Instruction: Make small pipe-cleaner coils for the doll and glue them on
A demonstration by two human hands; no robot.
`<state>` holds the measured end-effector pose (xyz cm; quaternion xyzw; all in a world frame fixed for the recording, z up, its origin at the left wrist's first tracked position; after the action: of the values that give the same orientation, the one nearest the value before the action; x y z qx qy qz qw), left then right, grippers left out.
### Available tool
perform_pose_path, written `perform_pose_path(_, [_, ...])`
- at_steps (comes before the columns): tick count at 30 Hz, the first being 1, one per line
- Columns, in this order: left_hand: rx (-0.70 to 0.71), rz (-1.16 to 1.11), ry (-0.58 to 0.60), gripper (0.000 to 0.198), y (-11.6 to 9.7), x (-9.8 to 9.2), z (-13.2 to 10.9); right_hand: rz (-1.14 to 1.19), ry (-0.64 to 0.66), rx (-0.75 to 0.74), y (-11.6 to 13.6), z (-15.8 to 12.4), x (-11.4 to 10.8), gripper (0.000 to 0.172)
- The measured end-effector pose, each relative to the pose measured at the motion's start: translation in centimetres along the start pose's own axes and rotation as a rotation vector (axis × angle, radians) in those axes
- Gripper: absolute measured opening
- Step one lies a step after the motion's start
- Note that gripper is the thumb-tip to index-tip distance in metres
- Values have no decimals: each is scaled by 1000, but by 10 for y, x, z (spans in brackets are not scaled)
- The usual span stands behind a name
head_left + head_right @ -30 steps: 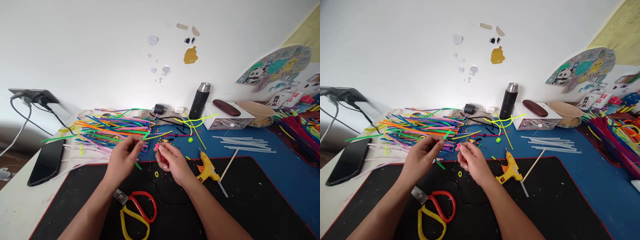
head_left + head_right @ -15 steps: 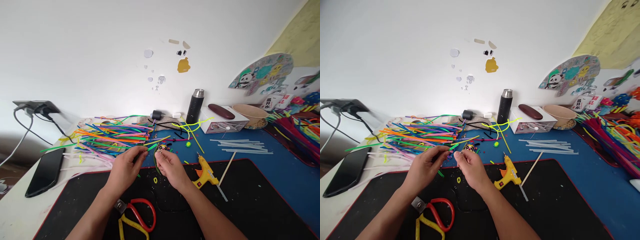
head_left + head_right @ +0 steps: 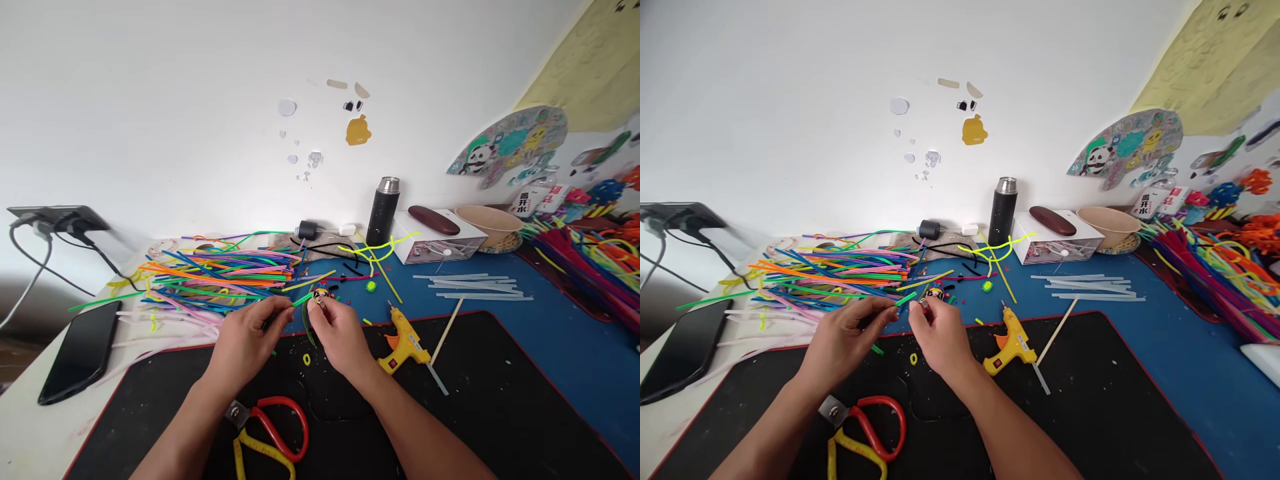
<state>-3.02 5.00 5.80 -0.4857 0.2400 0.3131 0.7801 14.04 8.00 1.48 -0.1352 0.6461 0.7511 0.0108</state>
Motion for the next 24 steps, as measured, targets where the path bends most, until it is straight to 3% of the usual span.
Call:
perform_pose_path(13, [56, 68, 14, 25, -3, 0, 0, -55, 13, -7, 2, -3, 6, 37])
perform_pose_path(24, [-128, -65, -27, 19, 4, -4, -1, -40, 12, 7, -2, -2, 9, 36])
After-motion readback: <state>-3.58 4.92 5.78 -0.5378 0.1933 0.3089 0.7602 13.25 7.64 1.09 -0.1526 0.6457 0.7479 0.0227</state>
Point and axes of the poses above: each hand's wrist, its own z-axis towards the middle knuckle, its own x-axis out of the palm, y = z × x, the point moved 6 cm from there along z, towards the middle knuckle, and after that the axes turned 3 degrees about z, right-handed, at the moved point
